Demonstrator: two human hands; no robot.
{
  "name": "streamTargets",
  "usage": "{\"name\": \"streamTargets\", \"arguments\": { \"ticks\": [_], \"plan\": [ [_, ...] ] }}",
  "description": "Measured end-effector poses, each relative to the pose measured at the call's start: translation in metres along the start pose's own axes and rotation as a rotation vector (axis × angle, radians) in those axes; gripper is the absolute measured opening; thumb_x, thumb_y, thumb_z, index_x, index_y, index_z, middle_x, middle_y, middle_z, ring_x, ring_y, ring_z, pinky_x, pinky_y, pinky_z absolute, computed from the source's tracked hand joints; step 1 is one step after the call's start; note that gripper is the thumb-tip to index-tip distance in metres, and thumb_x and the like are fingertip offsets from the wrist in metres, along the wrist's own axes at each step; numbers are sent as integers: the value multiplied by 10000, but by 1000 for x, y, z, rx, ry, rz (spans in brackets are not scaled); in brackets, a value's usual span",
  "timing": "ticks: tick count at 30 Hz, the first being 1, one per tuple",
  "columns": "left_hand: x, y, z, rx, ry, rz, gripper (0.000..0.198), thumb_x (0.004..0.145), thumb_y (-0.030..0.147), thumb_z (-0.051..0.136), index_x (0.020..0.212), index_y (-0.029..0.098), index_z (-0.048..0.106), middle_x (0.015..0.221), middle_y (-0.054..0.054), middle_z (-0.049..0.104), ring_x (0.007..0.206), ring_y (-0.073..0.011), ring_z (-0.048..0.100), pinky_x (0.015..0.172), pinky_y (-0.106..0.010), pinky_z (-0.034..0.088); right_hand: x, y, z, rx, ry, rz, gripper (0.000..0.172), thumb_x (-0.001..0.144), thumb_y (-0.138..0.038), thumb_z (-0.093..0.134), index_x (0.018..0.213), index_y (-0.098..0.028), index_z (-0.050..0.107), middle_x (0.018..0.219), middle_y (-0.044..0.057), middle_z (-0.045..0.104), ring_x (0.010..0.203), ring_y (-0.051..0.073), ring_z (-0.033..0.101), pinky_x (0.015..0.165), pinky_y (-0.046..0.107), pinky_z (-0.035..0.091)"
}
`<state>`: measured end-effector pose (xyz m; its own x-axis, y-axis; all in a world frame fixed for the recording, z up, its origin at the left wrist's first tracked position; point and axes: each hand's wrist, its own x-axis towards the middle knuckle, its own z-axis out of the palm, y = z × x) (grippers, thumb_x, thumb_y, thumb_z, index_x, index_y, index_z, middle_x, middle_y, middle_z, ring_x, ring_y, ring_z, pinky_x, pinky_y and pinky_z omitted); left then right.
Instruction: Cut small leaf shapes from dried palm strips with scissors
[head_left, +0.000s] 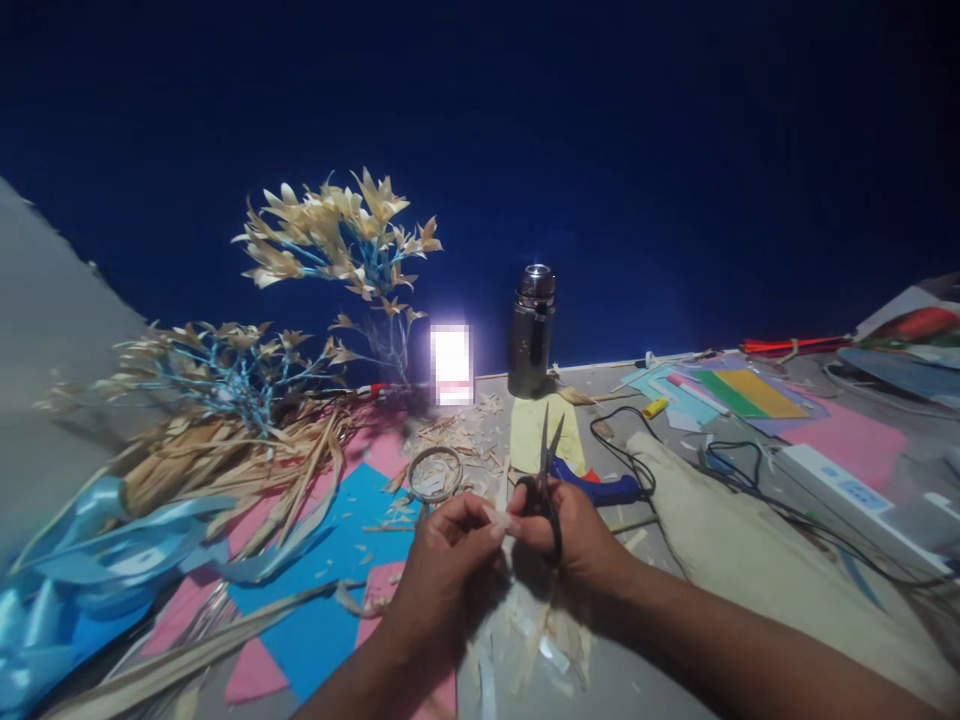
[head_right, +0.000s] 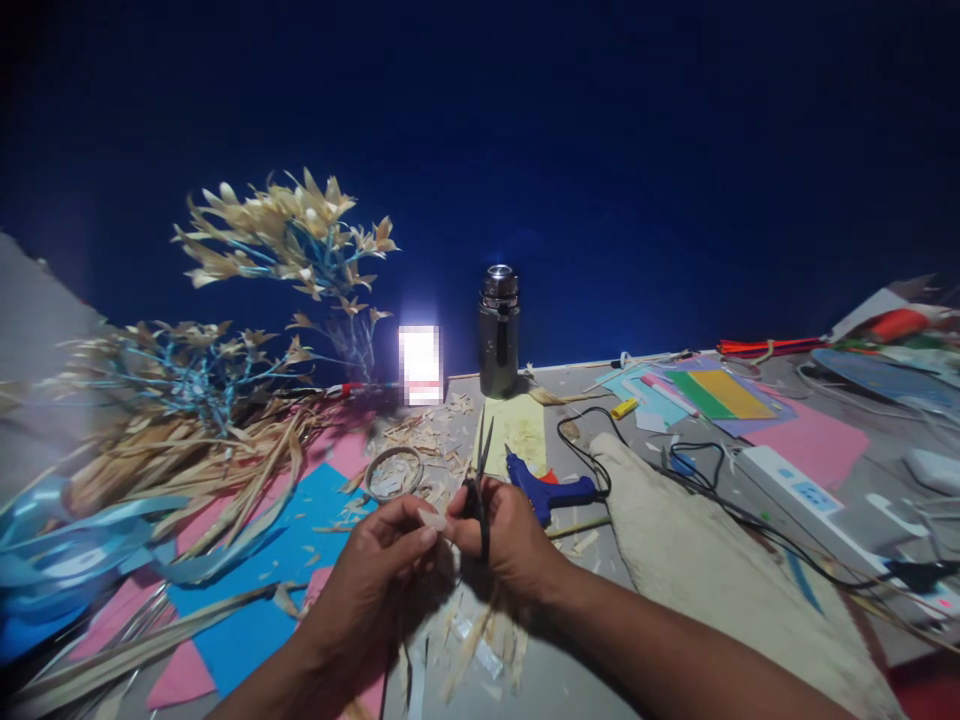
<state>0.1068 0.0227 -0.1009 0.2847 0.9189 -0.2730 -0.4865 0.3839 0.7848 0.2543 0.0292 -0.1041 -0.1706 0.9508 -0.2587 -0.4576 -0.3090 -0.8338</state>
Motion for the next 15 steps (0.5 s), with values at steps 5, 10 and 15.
{"name": "streamTargets", "arguments": {
  "ticks": [5, 10, 15],
  "plan": [
    [0, 0, -3, 74, -38, -2, 394, 709, 294, 856, 1063, 220, 698, 577, 51, 560, 473, -74, 492, 457, -177, 369, 6, -2, -6, 60, -182, 122, 362, 555, -220, 839, 778, -158, 561, 573, -26, 572, 479, 111, 548, 487, 209, 367],
    [1, 2, -6, 145, -56, 25, 216, 695, 260, 856, 841, 196, 710, 644, 29, 590, 527, -82, 521, 500, -193, 396, 6, -3, -9, 26, -281, 209, 254, 553, -183, 770, 689, -146, 559, 509, -75, 441, 409, 37, 350, 412, 184, 219],
    [1, 3, -4, 110, -75, 18, 215, 726, 269, 829, 724, 185, 632, 687, 12, 607, 549, -101, 540, 524, -222, 411, 3, -4, -7, -42, -236, 216, 229, 541, -170, 748, 710, -146, 595, 544, -47, 515, 437, 58, 407, 424, 191, 241]
  ]
}}
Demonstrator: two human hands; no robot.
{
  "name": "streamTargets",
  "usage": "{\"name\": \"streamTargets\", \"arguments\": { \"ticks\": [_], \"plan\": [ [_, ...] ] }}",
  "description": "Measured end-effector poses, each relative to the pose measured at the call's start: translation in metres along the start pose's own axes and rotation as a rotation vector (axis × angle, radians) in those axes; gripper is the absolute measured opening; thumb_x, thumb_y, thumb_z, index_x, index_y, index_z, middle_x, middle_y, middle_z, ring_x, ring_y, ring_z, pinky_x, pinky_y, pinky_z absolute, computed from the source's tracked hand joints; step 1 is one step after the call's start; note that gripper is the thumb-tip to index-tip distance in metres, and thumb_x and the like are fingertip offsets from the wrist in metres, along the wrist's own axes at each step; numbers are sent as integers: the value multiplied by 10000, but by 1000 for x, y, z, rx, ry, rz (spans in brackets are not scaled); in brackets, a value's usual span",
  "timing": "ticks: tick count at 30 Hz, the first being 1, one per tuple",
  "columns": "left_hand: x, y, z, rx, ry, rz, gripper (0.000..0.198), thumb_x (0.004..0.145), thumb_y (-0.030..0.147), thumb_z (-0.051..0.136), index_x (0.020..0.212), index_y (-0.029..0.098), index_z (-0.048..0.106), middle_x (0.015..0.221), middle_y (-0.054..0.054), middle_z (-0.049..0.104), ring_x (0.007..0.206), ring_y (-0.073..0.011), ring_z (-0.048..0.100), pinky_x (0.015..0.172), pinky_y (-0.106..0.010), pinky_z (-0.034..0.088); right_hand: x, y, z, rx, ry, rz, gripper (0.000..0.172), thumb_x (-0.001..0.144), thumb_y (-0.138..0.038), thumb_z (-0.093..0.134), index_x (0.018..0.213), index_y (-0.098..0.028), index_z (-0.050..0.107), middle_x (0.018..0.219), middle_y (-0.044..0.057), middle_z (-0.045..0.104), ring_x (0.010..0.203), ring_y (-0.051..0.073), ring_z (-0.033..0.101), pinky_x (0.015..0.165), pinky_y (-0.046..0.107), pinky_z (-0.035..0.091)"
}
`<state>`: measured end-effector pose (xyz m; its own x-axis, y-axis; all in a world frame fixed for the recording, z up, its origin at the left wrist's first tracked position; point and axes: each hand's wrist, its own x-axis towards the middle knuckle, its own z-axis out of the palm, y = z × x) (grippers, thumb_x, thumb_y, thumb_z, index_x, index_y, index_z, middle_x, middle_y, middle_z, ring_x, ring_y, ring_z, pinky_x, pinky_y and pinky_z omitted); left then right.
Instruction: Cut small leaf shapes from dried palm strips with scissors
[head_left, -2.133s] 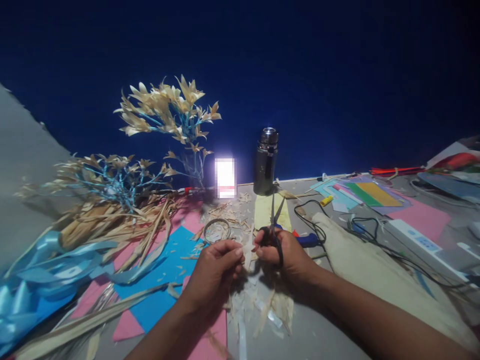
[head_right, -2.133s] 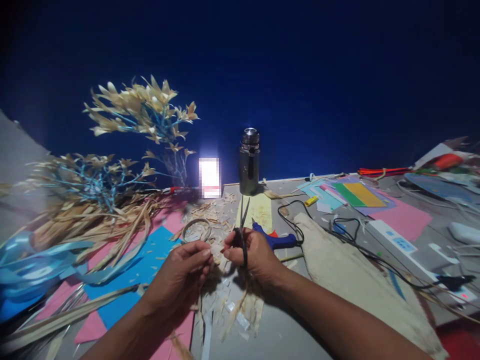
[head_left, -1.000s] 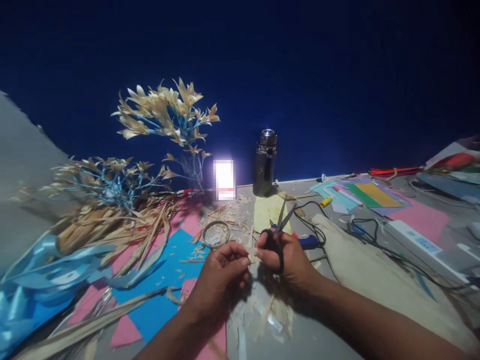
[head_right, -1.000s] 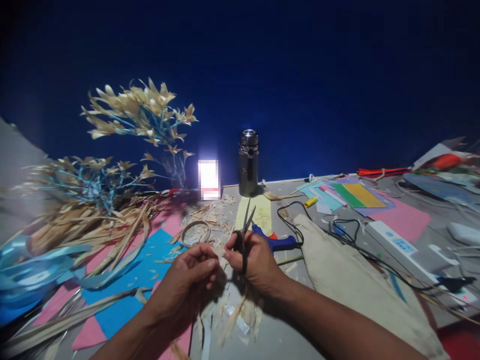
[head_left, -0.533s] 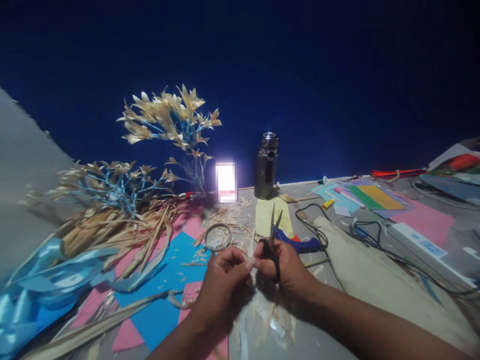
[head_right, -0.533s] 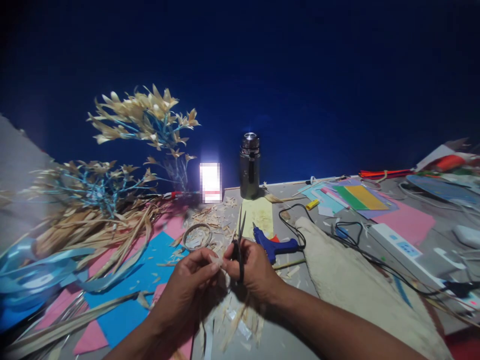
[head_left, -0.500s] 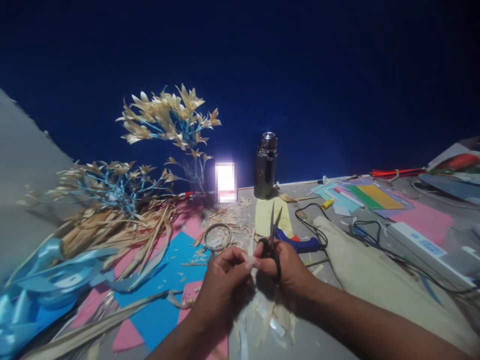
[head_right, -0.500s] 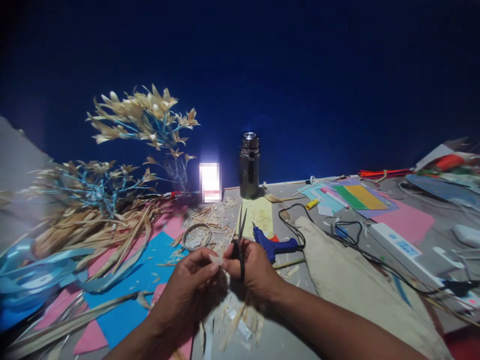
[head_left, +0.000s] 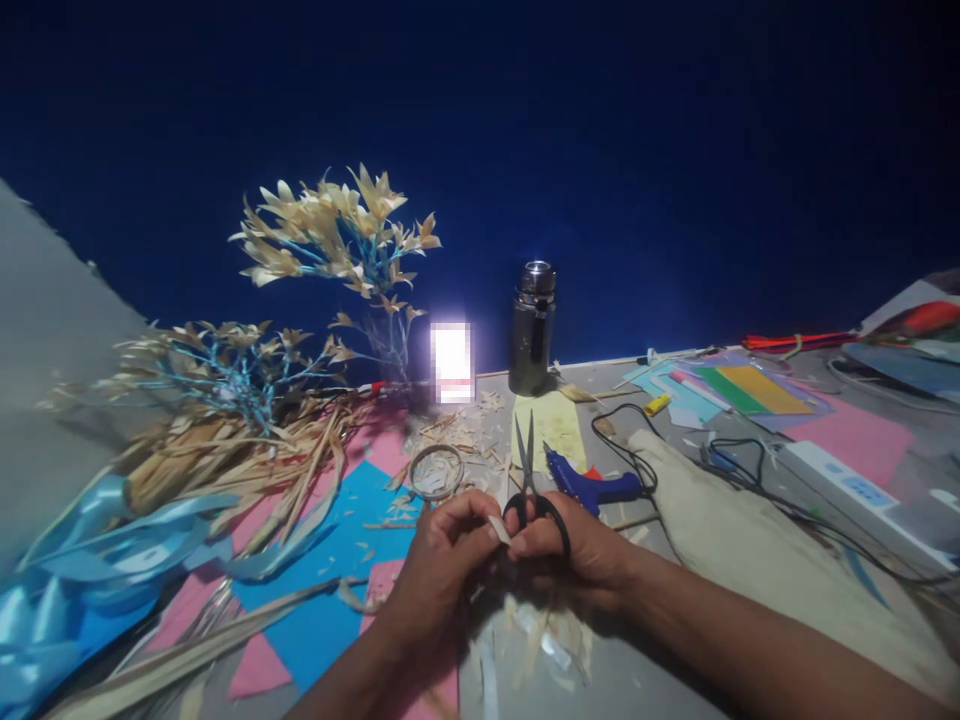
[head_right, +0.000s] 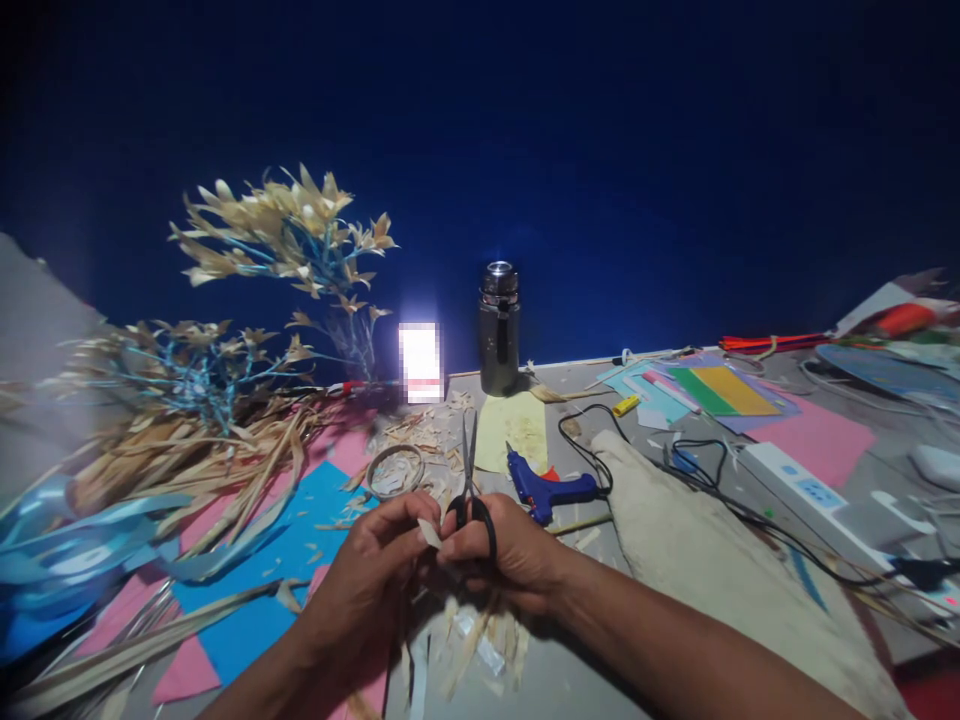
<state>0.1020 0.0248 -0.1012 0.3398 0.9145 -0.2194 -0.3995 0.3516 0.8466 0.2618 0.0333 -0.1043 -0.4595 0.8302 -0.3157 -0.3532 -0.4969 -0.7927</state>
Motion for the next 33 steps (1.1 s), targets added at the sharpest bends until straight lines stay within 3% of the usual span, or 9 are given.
{"name": "streamTargets", "arguments": {
  "ticks": [6, 9, 15, 19, 25, 33],
  "plan": [
    [-1, -3, 0, -22, -33, -41, 234, 733, 293, 827, 917, 221, 702, 793, -15, 675, 614, -137, 613, 570, -250, 455, 1, 2, -3, 9, -61, -18, 187, 584, -169, 733, 694, -143, 584, 548, -59, 472, 451, 51, 370, 447, 200, 243],
    [-1, -4, -2, -28, -78, -37, 171, 720, 254, 823, 802, 188, 687, 718, -7, 641, 611, -131, 592, 569, -242, 442, 1, 3, -3, -8, -90, -6, 180, 581, -194, 727, 670, -136, 582, 522, -66, 438, 434, 44, 324, 432, 210, 209],
    [-1, -4, -2, 68, 77, -40, 191, 758, 274, 774, 724, 193, 604, 587, 20, 581, 478, -90, 465, 468, -212, 340, 0, -2, -5, -133, 168, -116, 337, 569, -249, 846, 792, -149, 615, 623, -23, 573, 533, 96, 496, 515, 218, 350],
    [-2, -7, -1, 200, 154, -45, 194, 754, 240, 747, 682, 189, 574, 555, 28, 559, 440, -73, 421, 445, -202, 288, -3, -4, -7, -234, 190, -189, 392, 590, -288, 878, 866, -171, 625, 719, -3, 616, 607, 129, 554, 565, 249, 418],
    [-1, -10, -3, 259, 126, -25, 188, 727, 226, 755, 672, 177, 582, 512, 50, 493, 441, -67, 405, 437, -199, 260, -6, 0, -3, -364, 270, -298, 287, 640, -242, 822, 820, -179, 608, 694, -28, 579, 580, 103, 497, 552, 237, 395],
    [0, -8, -1, 130, 125, -103, 210, 736, 254, 731, 664, 195, 543, 460, 64, 499, 350, -48, 337, 389, -181, 207, 1, -1, -8, -154, 346, -226, 313, 629, -222, 794, 845, -183, 570, 613, -58, 538, 492, 85, 468, 500, 225, 359]
  ]
}}
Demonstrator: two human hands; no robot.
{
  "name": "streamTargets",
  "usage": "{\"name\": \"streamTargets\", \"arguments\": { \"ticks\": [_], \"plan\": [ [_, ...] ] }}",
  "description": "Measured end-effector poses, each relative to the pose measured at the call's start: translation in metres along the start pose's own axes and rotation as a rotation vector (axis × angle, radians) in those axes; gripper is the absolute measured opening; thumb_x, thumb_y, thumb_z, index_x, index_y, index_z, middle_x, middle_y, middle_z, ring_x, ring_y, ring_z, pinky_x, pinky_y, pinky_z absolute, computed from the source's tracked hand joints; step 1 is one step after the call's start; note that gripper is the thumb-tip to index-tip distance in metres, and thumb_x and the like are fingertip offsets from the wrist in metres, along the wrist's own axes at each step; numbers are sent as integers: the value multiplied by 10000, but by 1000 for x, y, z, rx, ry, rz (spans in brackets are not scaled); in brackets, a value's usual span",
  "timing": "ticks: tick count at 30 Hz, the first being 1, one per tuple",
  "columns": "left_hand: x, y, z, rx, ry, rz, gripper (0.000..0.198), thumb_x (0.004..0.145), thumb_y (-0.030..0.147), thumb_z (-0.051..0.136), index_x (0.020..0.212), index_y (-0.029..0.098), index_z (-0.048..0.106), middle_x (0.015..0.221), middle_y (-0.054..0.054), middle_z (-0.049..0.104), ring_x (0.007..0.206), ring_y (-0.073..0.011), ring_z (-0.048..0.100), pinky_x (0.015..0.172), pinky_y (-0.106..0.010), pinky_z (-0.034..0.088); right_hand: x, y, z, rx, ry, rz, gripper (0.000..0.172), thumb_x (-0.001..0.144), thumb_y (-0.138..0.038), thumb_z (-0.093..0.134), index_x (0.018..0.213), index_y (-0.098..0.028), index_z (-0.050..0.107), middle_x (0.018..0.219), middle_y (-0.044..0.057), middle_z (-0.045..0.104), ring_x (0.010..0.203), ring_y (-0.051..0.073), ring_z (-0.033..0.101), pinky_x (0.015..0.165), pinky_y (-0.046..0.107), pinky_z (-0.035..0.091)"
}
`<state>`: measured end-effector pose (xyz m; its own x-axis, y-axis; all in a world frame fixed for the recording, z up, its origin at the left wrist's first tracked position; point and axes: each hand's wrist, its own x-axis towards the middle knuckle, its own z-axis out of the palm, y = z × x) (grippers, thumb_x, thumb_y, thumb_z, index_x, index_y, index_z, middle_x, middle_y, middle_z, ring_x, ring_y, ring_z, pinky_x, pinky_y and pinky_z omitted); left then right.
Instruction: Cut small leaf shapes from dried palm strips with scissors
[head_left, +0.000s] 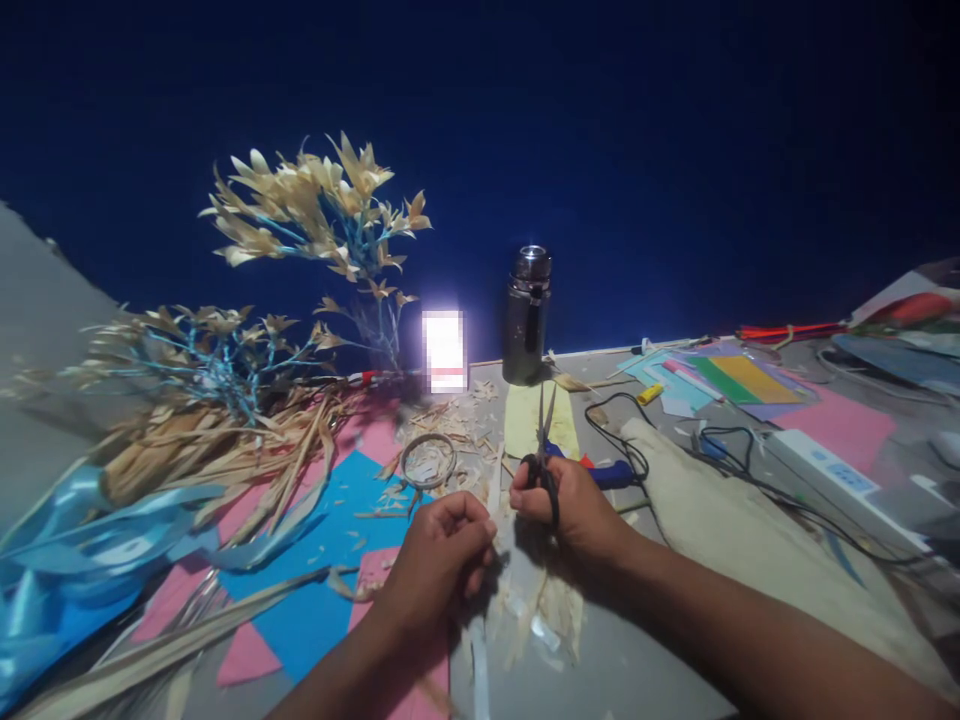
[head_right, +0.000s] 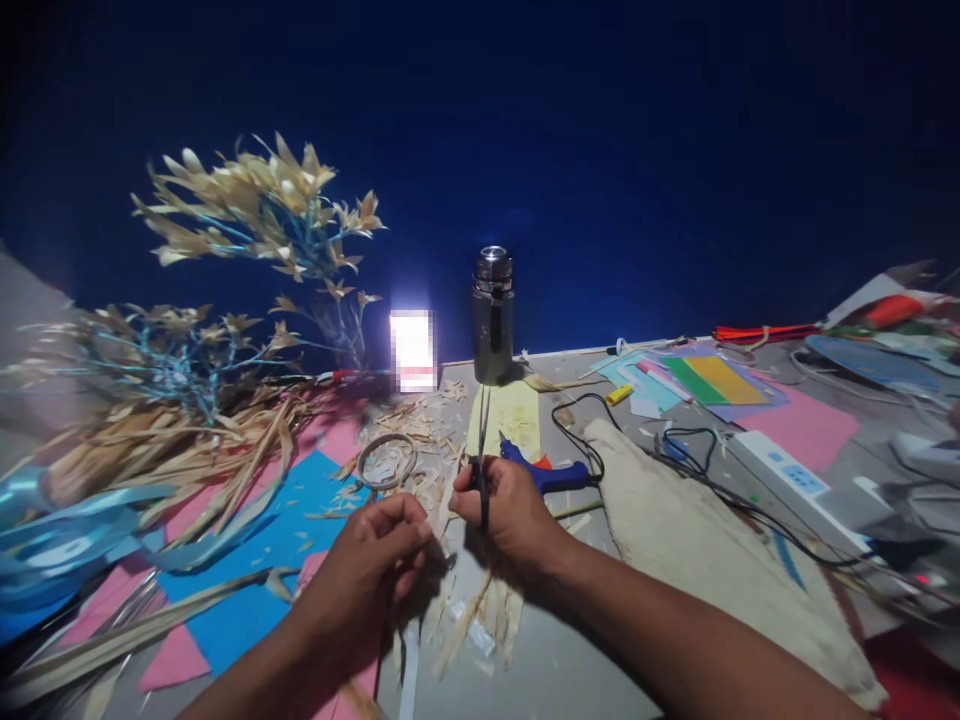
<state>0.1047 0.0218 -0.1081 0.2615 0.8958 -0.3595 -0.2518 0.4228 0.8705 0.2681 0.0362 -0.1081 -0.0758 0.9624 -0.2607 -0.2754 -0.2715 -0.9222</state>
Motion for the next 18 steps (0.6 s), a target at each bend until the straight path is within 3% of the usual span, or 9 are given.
{"name": "streamTargets", "arguments": {
  "ticks": [9, 18],
  "plan": [
    [-1, -2, 2, 60, 128, 91, 241, 696, 239, 716, 617, 212, 490, 455, 91, 393, 380, -69, 348, 406, -189, 240, -2, 1, 4, -38, -93, 94, 342, 605, -224, 818, 864, -176, 599, 652, -49, 568, 507, 88, 505, 520, 230, 394],
    [-5, -6, 5, 243, 156, 156, 195, 736, 256, 701, 639, 198, 541, 551, 45, 472, 498, -98, 405, 456, -214, 285, -5, 6, 5, -143, -32, -102, 212, 680, -231, 745, 812, -185, 585, 653, -46, 546, 543, 97, 484, 529, 231, 385]
  ]
}}
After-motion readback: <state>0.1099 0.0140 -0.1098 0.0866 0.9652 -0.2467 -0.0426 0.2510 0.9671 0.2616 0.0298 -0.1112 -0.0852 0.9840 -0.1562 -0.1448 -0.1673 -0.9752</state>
